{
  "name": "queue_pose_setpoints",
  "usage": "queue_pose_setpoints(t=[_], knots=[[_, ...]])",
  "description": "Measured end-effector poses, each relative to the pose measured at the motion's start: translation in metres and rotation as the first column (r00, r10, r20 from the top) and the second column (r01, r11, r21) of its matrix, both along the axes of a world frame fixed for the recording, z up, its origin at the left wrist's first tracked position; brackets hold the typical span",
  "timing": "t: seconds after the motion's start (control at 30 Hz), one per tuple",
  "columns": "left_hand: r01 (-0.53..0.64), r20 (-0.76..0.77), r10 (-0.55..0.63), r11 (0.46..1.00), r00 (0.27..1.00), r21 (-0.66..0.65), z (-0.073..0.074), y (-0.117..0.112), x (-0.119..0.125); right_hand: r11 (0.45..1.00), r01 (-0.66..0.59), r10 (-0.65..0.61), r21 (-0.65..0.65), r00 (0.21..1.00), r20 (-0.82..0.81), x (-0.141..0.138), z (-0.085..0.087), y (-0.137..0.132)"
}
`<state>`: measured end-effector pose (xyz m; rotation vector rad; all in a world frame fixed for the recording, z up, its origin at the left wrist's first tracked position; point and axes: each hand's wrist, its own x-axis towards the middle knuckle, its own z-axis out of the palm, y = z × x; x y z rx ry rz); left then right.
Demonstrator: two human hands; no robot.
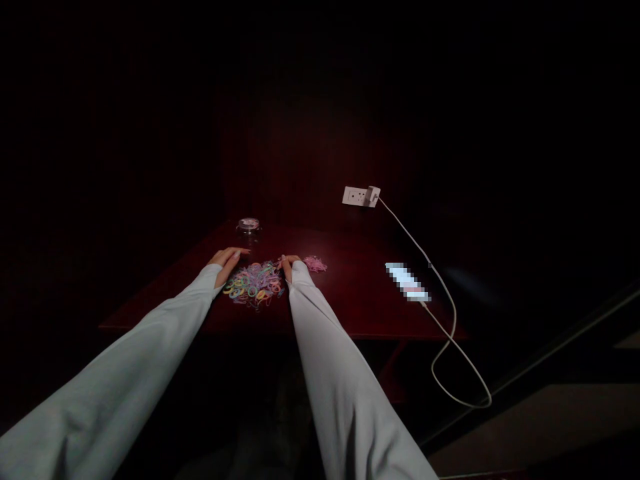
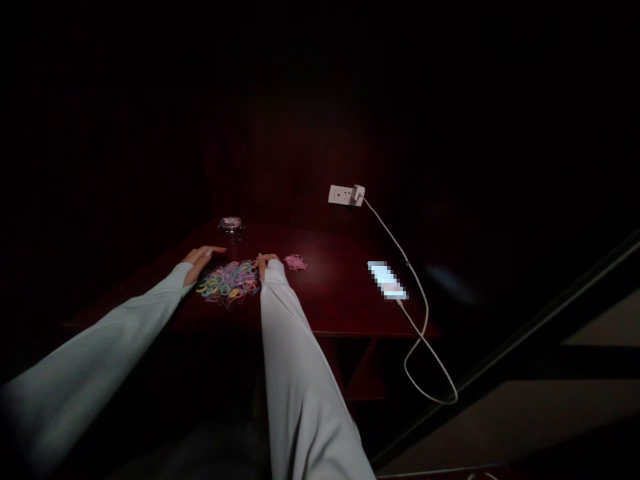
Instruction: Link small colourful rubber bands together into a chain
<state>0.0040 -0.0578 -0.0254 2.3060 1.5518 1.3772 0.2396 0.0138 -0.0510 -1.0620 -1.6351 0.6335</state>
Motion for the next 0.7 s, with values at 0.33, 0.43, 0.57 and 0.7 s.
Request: queue_pose_setpoints(t=[0.33, 0.43, 0.57, 0.7], knots=[[-0.085, -0.319, 0.152, 0.973, 0.935, 0.214, 0.01, -0.014, 0.025, 0.978, 0.122, -0.143, 0.167, 0.982, 0.12, -0.005, 0.018, -0.047], [-0.06, -0.339, 0.134, 0.974, 0.931, 0.22, 0.008, -0.01, 0.035, 0.979, 0.089, -0.117, 0.181, 0.981, 0.153, -0.008, 0.022, -0.054], [0.005, -0.344, 0.081, 0.97, 0.935, 0.242, 0.004, -0.001, 0.049, 0.986, 0.102, -0.123, 0.135, 0.979, 0.163, -0.008, 0.024, -0.055], [0.062, -0.317, 0.013, 0.972, 0.948, 0.225, 0.0, 0.011, 0.055, 0.988, 0.11, -0.128, 0.11, 0.976, 0.179, -0.007, 0.022, -0.053]])
